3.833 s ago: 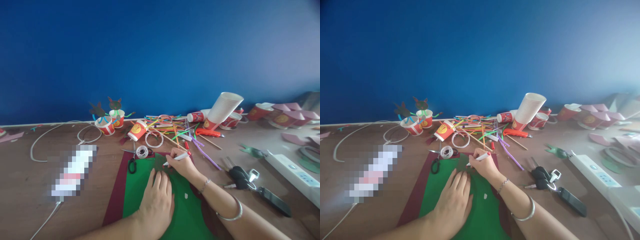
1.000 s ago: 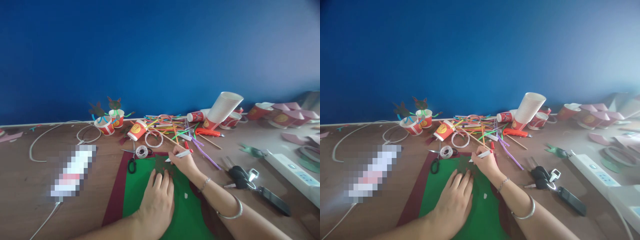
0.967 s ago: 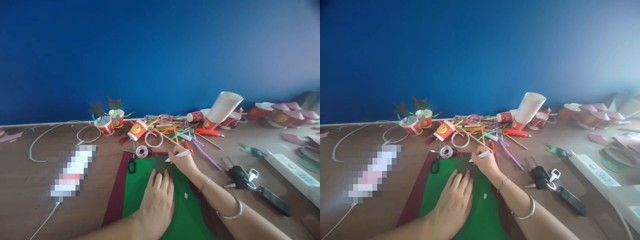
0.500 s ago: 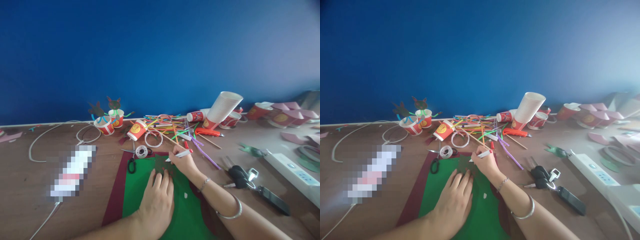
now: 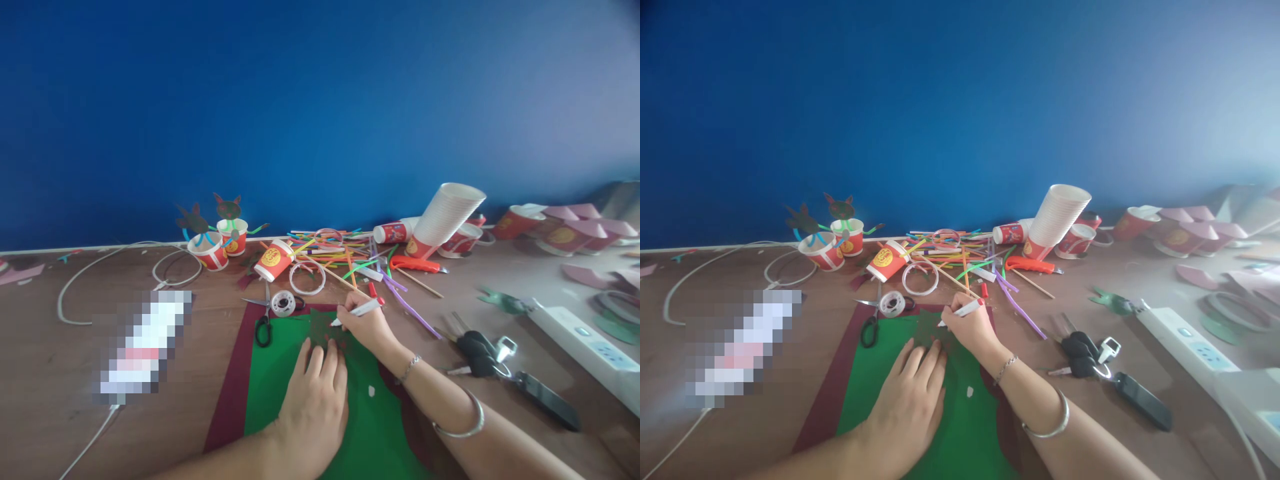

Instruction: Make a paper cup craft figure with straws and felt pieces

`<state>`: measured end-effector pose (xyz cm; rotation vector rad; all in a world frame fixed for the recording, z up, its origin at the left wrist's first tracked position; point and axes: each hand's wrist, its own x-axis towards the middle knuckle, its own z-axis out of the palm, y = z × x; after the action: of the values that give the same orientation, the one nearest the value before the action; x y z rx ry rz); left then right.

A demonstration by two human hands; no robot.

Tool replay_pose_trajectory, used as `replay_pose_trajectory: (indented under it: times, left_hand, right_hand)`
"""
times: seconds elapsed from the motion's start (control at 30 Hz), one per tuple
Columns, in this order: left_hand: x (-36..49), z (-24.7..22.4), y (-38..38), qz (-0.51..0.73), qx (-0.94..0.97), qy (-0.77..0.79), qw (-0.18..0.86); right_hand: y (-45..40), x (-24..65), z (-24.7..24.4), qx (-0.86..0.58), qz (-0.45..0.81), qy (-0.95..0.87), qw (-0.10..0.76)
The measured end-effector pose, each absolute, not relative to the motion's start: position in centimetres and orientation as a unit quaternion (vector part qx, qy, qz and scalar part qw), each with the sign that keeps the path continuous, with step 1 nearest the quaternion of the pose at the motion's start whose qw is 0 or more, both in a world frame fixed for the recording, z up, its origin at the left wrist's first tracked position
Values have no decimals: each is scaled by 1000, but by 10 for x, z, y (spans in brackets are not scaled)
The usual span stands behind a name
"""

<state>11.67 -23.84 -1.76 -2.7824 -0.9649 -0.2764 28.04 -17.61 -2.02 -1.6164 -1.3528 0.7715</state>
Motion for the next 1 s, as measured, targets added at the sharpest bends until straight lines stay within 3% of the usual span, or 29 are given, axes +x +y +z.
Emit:
replay_pose_trajectory:
  times: [1.0]
  left_hand:
    - [118, -16, -238, -93, -935, -332, 86]
  right_hand:
    - [-176, 281, -19, -642, 314, -545, 438]
